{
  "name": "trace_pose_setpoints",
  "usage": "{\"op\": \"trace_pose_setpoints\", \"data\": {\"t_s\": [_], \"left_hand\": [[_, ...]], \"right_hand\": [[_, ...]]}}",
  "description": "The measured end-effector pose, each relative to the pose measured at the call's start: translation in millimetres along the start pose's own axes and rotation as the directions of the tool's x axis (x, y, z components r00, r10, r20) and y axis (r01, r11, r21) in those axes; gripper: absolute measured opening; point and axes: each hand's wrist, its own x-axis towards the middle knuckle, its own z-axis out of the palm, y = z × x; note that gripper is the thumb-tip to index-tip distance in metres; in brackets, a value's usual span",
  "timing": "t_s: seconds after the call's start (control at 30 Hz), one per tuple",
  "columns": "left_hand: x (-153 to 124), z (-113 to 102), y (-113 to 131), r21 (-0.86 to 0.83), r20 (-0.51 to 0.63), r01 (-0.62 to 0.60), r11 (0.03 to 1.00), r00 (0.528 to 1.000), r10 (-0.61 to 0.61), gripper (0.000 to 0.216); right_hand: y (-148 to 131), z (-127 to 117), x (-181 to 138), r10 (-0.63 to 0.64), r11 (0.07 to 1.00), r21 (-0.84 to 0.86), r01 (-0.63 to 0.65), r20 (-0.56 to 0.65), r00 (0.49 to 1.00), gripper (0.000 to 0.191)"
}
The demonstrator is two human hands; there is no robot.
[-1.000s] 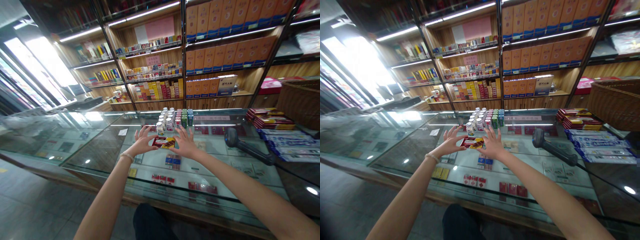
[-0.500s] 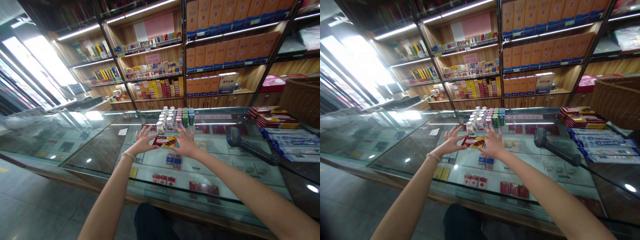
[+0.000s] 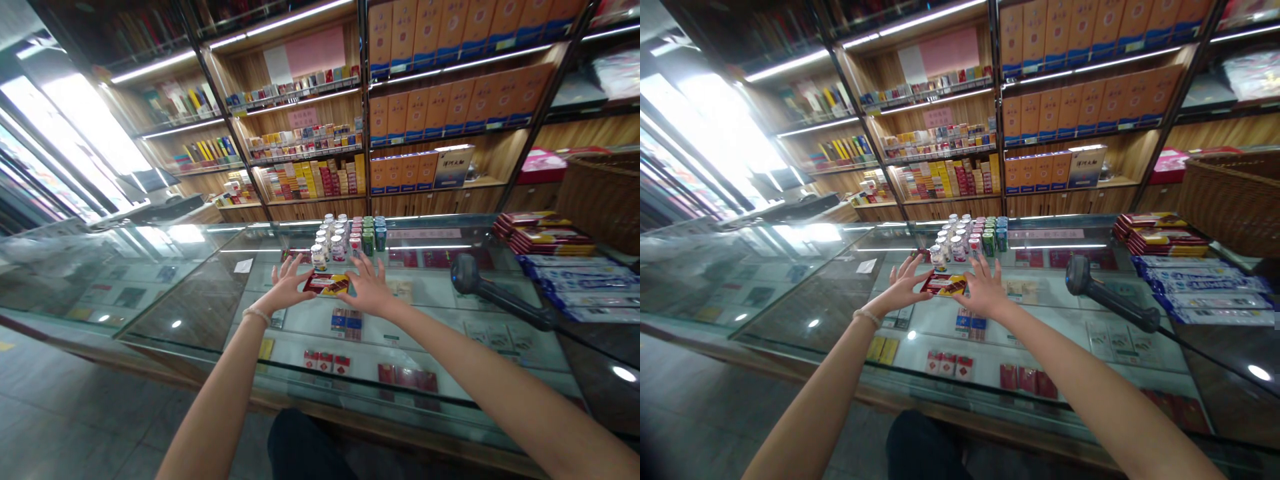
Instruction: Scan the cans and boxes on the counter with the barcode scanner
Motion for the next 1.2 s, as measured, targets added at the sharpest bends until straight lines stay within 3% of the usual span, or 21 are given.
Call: {"op": "trace_pose_setpoints", "data": {"t_s": [0.3, 0.43, 0.6, 0.97, 1.2], "left_hand": [[1, -3, 3, 0.016, 0.019, 0.04, 0.999, 0.999, -0.04, 0.092], [-1, -2, 0, 0.02, -0.019, 0.065, 0.998, 0.998, -0.065, 0.111], [-6, 0, -4, 0.054, -0.076, 0.06, 0.997, 0.996, -0.056, 0.117], [-7, -12, 26, 0.041, -0.182, 0.029, 0.999, 0.983, -0.021, 0.104], [13, -20, 66, 0.029, -0.256, -0.077, 0.997, 0.963, 0.082, 0.086]], "right_hand": [[7, 8, 1, 0.001, 1.0, 0.003, 0.0, -0.047, 0.999, 0.087], [6, 8, 1, 0.006, 1.0, -0.008, -0.007, -0.066, 0.998, 0.094], [5, 8, -1, 0.007, 1.0, -0.02, -0.008, -0.057, 0.998, 0.095], [8, -9, -7, 0.013, 0.999, -0.046, -0.018, -0.109, 0.994, 0.085], [46, -43, -28, -0.047, 0.984, -0.175, 0.01, -0.205, 0.978, 0.081]]}}
